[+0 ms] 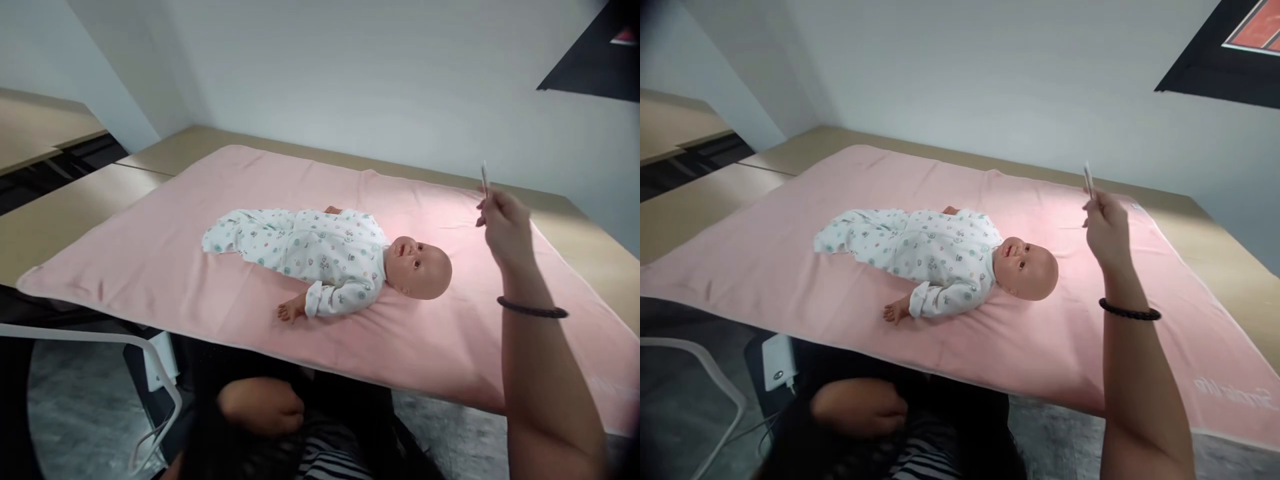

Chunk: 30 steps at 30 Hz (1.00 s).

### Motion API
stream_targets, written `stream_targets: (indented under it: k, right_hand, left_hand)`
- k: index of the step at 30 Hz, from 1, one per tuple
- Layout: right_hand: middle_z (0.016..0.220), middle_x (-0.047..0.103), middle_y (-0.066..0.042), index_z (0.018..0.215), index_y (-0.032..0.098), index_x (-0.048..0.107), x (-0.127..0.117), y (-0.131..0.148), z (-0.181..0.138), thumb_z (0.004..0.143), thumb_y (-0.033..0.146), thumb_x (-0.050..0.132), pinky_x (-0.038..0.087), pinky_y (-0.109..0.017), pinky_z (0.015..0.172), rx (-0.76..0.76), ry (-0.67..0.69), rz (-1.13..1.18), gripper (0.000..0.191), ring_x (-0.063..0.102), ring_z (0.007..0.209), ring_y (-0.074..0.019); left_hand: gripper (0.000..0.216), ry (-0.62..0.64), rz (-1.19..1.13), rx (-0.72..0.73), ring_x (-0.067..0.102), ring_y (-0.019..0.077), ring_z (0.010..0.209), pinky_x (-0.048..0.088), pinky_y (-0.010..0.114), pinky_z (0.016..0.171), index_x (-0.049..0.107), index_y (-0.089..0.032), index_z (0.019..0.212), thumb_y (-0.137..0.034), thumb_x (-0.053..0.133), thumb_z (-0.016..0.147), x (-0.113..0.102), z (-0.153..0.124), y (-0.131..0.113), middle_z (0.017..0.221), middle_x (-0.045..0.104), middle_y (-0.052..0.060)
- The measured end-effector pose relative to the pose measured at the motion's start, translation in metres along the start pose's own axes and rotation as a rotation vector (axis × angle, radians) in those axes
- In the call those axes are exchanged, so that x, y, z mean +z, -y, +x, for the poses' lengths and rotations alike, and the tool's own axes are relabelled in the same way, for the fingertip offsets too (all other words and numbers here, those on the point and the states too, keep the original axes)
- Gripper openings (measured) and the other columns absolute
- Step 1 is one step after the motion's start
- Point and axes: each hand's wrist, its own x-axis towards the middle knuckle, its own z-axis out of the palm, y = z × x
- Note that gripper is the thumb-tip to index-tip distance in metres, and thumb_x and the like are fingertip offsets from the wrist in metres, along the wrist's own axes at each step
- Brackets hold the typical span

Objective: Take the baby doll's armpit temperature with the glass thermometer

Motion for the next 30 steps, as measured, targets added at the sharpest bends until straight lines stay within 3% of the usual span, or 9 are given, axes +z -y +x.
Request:
stream_targets:
  k: [3, 5, 9, 11, 13, 18, 22, 27, 30]
  right_hand:
    - [0.095, 0.067, -0.005, 0.118, 0.024, 0.071, -0.007, 0.094, -0.023, 0.095, 0.026, 0.064, 0.048, -0.031, 0.073, -0.293, 0.203, 0.294, 0.024, 0.058, 0.076, -0.0129]
    - [0.093, 0.069, -0.004, 0.111, 0.022, 0.073, -0.002, 0.154, -0.047, 0.089, 0.021, 0.073, 0.054, -0.033, 0.074, -0.411, 0.304, 0.393, 0.022, 0.065, 0.084, -0.0159]
    - [0.098, 0.071, 0.001, 0.107, 0.03, 0.071, 0.013, 0.225, -0.088, 0.092, 0.024, 0.071, 0.06, -0.035, 0.089, -0.489, 0.439, 0.368, 0.017, 0.068, 0.095, -0.0166]
    - [0.097, 0.072, 0.002, 0.104, 0.031, 0.071, 0.018, 0.235, -0.096, 0.092, 0.025, 0.071, 0.061, -0.035, 0.09, -0.484, 0.447, 0.384, 0.013, 0.069, 0.094, -0.0166]
    - [0.097, 0.072, 0.002, 0.104, 0.029, 0.072, 0.022, 0.237, -0.097, 0.092, 0.024, 0.07, 0.062, -0.034, 0.087, -0.477, 0.448, 0.422, 0.013, 0.069, 0.094, -0.0169]
    - [0.099, 0.074, -0.002, 0.105, 0.025, 0.074, 0.032, 0.229, -0.082, 0.091, 0.027, 0.071, 0.062, -0.032, 0.081, -0.491, 0.445, 0.495, 0.014, 0.071, 0.093, -0.0177]
    - [0.092, 0.072, -0.002, 0.104, 0.024, 0.071, 0.037, 0.218, -0.074, 0.089, 0.026, 0.074, 0.061, -0.028, 0.077, -0.486, 0.327, 0.537, 0.015, 0.07, 0.089, -0.0162]
    - [0.093, 0.07, -0.002, 0.101, 0.024, 0.069, 0.037, 0.207, -0.078, 0.088, 0.023, 0.074, 0.059, -0.028, 0.072, -0.486, 0.253, 0.509, 0.014, 0.068, 0.086, -0.0155]
    - [0.095, 0.072, -0.003, 0.102, 0.025, 0.071, 0.035, 0.201, -0.077, 0.088, 0.023, 0.073, 0.06, -0.03, 0.074, -0.491, 0.192, 0.461, 0.014, 0.07, 0.085, -0.0165]
  left_hand:
    - [0.022, -0.073, 0.021, 0.037, 0.068, 0.0151, 0.075, 0.05, 0.025, 0.069, 0.071, -0.024, 0.094, -0.016, 0.05, 0.094, -0.031, -0.051, -0.017, 0.085, 0.073, -0.001]
    - [0.022, -0.323, 0.025, 0.085, 0.068, 0.0136, 0.08, 0.051, 0.023, 0.072, 0.068, -0.027, 0.107, -0.021, 0.049, 0.098, -0.063, -0.072, -0.031, 0.093, 0.073, -0.002]
    - [0.022, -1.235, 0.045, 0.175, 0.067, 0.0152, 0.094, 0.056, 0.026, 0.08, 0.063, -0.026, 0.117, -0.025, 0.061, 0.096, -0.125, -0.076, -0.059, 0.111, 0.07, 0.0]
    - [0.037, -1.434, 0.087, 0.238, 0.066, 0.0154, 0.098, 0.058, 0.027, 0.078, 0.059, -0.028, 0.128, -0.027, 0.067, 0.093, -0.149, -0.07, -0.069, 0.119, 0.067, 0.0]
    - [0.044, -1.478, 0.107, 0.314, 0.068, 0.0149, 0.096, 0.059, 0.026, 0.069, 0.058, -0.03, 0.131, -0.028, 0.072, 0.09, -0.168, -0.065, -0.078, 0.116, 0.067, 0.0]
    - [0.013, -1.601, 0.269, 0.388, 0.069, 0.0127, 0.092, 0.061, 0.025, 0.066, 0.07, -0.027, 0.104, -0.022, 0.07, 0.092, -0.196, -0.062, -0.089, 0.101, 0.072, -0.003]
    - [0.009, -1.68, 0.377, 0.48, 0.07, 0.0116, 0.087, 0.061, 0.023, 0.065, 0.072, -0.025, 0.099, -0.024, 0.072, 0.091, -0.215, -0.054, -0.085, 0.096, 0.074, -0.002]
    - [0.009, -1.676, 0.516, 0.578, 0.071, 0.0142, 0.09, 0.061, 0.026, 0.066, 0.074, -0.028, 0.094, -0.02, 0.074, 0.089, -0.23, -0.045, -0.068, 0.095, 0.075, -0.003]
    - [0.01, -1.598, 0.546, 0.58, 0.071, 0.0149, 0.091, 0.062, 0.028, 0.065, 0.074, -0.03, 0.095, -0.021, 0.073, 0.089, -0.232, -0.046, -0.06, 0.099, 0.075, -0.004]
